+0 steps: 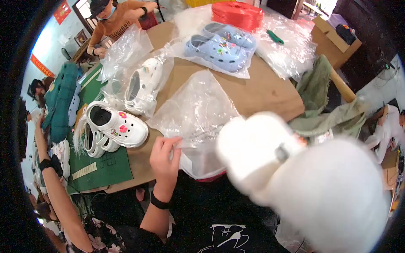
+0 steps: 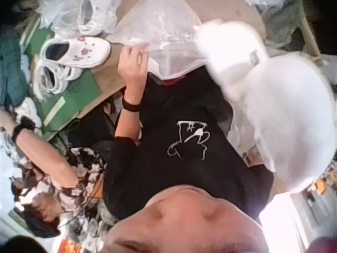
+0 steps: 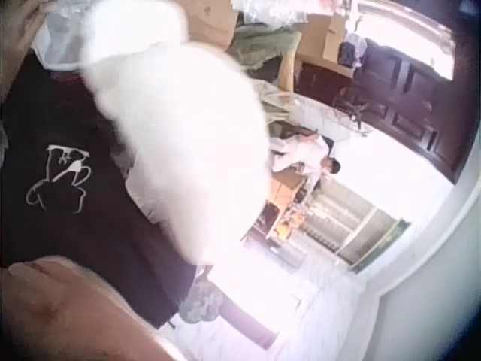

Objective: The recorder is packing decorated clogs into plastic bags and then placing them into a large green collection sack in a shipping area.

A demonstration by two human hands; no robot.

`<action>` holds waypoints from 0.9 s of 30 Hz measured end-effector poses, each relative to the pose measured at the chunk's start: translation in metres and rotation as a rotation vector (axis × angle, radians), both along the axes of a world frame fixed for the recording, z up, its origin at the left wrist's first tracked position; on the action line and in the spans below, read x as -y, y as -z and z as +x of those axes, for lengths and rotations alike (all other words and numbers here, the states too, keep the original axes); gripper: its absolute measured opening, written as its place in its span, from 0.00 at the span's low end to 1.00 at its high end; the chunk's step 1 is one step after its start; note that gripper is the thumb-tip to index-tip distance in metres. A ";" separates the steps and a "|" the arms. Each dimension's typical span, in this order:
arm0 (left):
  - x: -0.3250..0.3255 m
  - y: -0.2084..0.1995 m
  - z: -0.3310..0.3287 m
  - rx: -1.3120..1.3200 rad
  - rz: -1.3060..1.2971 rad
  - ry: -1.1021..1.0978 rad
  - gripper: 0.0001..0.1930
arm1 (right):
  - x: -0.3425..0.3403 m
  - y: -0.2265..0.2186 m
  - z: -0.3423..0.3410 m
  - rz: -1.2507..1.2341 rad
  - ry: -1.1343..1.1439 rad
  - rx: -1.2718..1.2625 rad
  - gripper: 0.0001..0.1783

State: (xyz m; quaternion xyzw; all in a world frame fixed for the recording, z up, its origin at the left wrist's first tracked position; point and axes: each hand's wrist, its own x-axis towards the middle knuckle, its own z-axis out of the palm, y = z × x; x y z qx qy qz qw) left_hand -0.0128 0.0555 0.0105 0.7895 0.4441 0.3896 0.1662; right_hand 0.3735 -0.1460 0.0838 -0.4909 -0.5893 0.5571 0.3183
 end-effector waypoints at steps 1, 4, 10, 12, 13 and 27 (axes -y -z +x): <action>-0.002 -0.003 0.004 0.038 -0.018 0.006 0.14 | 0.009 -0.006 -0.005 -0.023 -0.090 0.088 0.25; -0.002 -0.002 0.011 0.062 -0.031 0.024 0.13 | 0.027 -0.006 -0.011 -0.070 -0.393 0.325 0.25; 0.002 -0.009 0.004 -0.061 0.050 0.054 0.09 | -0.036 -0.011 -0.076 0.093 -0.185 0.502 0.30; 0.006 -0.015 0.000 -0.078 0.093 0.093 0.10 | -0.040 -0.001 -0.088 0.123 -0.099 0.568 0.27; 0.007 -0.017 -0.002 -0.093 0.124 0.129 0.11 | -0.040 0.006 -0.091 0.131 -0.093 0.567 0.27; 0.016 -0.037 -0.003 -0.235 0.212 0.209 0.24 | -0.045 0.028 -0.132 0.251 0.150 0.834 0.18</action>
